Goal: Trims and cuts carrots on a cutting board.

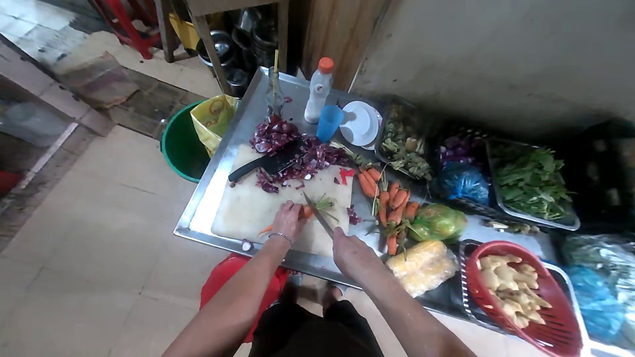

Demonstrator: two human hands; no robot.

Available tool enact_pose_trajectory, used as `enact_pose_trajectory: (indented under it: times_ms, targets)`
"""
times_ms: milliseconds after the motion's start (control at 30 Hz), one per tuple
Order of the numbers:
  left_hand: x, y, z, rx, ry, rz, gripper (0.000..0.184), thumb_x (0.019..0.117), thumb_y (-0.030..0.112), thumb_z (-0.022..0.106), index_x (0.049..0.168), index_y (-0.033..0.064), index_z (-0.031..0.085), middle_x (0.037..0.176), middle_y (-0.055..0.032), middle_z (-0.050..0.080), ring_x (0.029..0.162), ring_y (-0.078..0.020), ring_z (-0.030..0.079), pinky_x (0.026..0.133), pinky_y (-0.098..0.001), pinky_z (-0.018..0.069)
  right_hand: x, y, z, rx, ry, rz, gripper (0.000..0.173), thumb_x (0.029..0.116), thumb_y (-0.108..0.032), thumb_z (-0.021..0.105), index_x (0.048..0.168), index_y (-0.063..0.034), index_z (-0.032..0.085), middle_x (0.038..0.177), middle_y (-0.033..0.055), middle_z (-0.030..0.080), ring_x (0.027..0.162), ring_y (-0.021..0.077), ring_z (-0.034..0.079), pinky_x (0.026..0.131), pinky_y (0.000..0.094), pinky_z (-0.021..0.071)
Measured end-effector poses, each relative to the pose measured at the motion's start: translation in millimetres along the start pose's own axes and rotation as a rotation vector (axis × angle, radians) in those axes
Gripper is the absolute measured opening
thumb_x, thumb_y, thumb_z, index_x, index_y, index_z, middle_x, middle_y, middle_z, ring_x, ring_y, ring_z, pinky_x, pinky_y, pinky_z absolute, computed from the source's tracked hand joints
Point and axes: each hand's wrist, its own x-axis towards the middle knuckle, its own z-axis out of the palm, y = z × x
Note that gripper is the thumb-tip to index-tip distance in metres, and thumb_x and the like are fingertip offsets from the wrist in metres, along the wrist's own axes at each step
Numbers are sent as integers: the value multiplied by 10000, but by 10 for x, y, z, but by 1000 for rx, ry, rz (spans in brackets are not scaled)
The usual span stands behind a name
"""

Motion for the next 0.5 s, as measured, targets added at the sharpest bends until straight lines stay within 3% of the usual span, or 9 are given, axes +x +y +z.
enact_pose_trajectory:
  times_ms: [167,267,367,500]
  targets:
    - [46,-14,-19,4,-31,-24,413,950,237,747,1298,30,665,1254,-193,635,1224,-352,595,1061,-486,492,253,103,211,94,42,-44,356,1099,-280,399,1416,-133,468,1061,183,703,1014,374,712,839,547,577]
    - [55,-16,-36,15,-30,-7,402,958,225,738,1295,18,664,1252,-202,636,1220,-358,598,1067,-484,486,250,69,104,123,26,-60,406,1089,-248,433,1473,-118,459,1133,209,688,1066,392,692,877,571,562]
    - [60,-22,-45,5,-13,17,399,964,212,734,1296,1,666,1240,-215,647,1199,-363,614,1062,-483,491,226,-12,-49,134,24,-66,414,1053,-191,492,1450,-75,480,1182,224,667,1082,404,679,865,583,559]
    - [26,27,-60,45,-46,-18,442,972,261,726,1339,28,646,1302,-210,626,1250,-352,594,1100,-482,470,531,73,387,229,98,-93,451,1088,-258,442,1509,-99,416,1129,222,690,1027,406,703,854,582,571]
